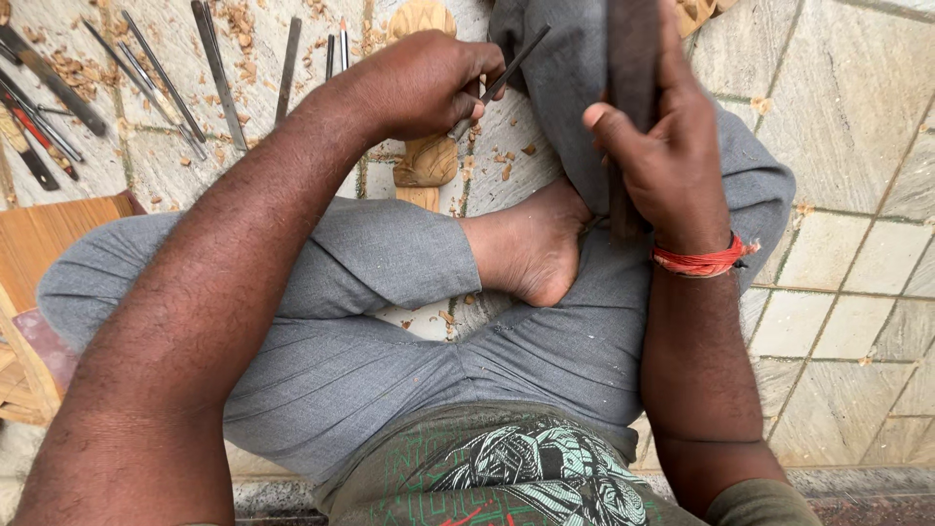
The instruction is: The person sits cross-legged on a tiled floor and carves a small wooden piece using a chisel and a wooden mallet. They hold the wood between their feet and repeatedly strike the chisel to shape the object.
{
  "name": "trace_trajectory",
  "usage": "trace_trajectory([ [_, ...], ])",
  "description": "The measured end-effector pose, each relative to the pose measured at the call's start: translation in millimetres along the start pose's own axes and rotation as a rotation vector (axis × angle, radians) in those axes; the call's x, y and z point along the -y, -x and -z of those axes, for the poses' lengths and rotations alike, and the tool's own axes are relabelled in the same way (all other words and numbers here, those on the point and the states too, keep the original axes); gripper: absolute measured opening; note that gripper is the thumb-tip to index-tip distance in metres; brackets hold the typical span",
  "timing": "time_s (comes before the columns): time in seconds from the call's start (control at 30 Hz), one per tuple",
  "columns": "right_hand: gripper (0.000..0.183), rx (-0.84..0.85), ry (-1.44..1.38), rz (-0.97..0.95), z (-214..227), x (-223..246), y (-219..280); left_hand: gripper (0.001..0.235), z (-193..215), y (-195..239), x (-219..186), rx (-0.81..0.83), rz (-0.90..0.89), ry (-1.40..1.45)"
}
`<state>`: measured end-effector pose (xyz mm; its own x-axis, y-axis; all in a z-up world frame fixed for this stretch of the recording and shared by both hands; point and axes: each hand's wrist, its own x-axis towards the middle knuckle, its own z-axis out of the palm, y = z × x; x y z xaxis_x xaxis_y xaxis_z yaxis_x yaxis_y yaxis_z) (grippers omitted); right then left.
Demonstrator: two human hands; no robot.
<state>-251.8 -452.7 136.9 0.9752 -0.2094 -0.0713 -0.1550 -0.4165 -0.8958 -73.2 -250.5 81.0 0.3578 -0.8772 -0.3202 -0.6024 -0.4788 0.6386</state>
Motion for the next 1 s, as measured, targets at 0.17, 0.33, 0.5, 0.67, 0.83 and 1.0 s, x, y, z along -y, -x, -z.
trace_trajectory([
  [0.17,0.086,0.115,-0.011,0.1,-7.4,-14.8,3.4,0.027,-2.9,-1.8,4.5,0.016,0.019,-0.029],
  [0.33,0.088,-0.053,-0.254,-0.205,-5.7,-7.5,-1.2,0.023,-7.7,-5.3,5.9,0.016,0.042,-0.048],
  [0.5,0.088,0.098,-0.136,-0.143,-7.2,-7.6,-4.6,0.023,-7.6,-11.2,4.9,-0.012,0.01,-0.134],
  [0.67,0.081,-0.002,-0.299,-0.135,-6.1,-10.5,-0.1,0.023,-7.4,-6.0,7.9,-0.009,0.073,-0.05],
  [0.83,0.078,0.021,-0.138,-0.076,-5.8,-12.7,-3.6,0.021,-5.0,4.1,3.6,-0.032,-0.016,-0.074],
  [1.0,0.083,0.104,-0.147,-0.072,-9.1,-10.4,-1.7,0.018,-5.5,9.5,11.1,-0.052,-0.014,-0.053],
])
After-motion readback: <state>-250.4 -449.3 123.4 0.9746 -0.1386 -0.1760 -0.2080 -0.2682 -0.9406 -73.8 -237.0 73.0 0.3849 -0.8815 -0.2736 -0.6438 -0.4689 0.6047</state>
